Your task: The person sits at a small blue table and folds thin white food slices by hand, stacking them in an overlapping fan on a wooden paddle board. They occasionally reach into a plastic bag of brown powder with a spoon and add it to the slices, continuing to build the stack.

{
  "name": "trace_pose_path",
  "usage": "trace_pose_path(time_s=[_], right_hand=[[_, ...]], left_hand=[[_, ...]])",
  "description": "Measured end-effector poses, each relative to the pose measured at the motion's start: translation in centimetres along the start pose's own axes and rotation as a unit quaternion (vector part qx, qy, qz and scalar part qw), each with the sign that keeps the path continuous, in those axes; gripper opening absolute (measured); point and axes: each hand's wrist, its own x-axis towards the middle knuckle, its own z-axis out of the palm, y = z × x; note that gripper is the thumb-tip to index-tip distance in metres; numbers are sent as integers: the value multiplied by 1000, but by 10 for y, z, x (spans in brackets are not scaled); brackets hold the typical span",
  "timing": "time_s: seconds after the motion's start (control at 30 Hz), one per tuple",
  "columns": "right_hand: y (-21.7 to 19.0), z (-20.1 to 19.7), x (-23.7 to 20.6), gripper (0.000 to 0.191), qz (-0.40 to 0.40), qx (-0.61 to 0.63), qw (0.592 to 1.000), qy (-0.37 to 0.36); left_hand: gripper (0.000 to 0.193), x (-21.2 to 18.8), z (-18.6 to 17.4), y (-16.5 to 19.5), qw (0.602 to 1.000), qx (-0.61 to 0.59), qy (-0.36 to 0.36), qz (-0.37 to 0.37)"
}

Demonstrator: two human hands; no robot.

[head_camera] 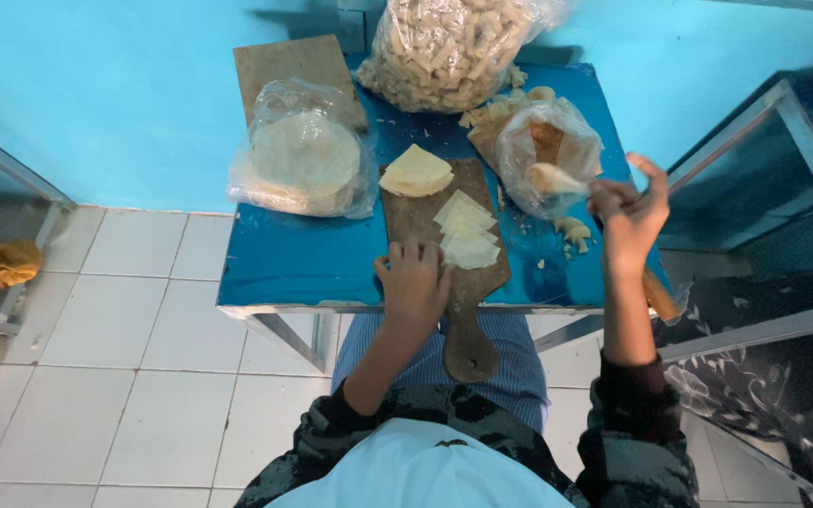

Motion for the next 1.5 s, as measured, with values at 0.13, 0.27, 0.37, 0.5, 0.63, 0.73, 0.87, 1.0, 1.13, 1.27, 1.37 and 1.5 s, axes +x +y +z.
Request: trace_pose_path(time_s=[0.13, 0.27, 0.37, 0.5, 0.63, 0.73, 0.87, 1.0, 1.13, 1.27, 1.37, 1.5], right_hand=[[-12, 16, -41, 51, 81, 72, 993, -48], [-8, 40, -69, 52, 104, 38, 988, -105], [-4, 48, -79, 51, 61, 2, 989, -136], [-4, 49, -89, 54, 6, -9, 989, -150], [-10, 50, -96, 51, -110, -93, 977, -156], [-16, 50, -99, 46, -175, -181, 957, -144], [-22, 52, -102, 38, -205, -225, 944, -125], [-22, 50, -100, 28, -262, -271, 921, -94], [-24, 40, -76, 31, -255, -212, 943, 20], [-38, 29, -33, 41, -206, -287, 931, 92], [-45, 42, -12, 42, -215, -420, 881, 22], [-48, 69, -40, 46, -321, -545, 774, 35]], left_hand=[[16, -1, 2, 3, 1000, 15, -2, 17], [12, 0, 5, 3, 1000, 6, 6, 13], [10, 3, 8, -2, 1000, -21, 8, 18], [11, 5, 8, -8, 995, -95, 7, 17], [18, 6, 6, -10, 990, -139, 5, -6], [21, 8, 5, -11, 992, -120, -23, -17], [23, 8, 1, -11, 990, -141, -15, -26], [26, 9, -1, -10, 989, -145, -10, -24], [25, 12, 0, -7, 989, -144, 15, 15], [21, 15, 3, -3, 984, -171, 4, 49], [19, 15, 5, -1, 975, -212, -20, 58], [18, 16, 7, -1, 970, -235, -38, 49]])
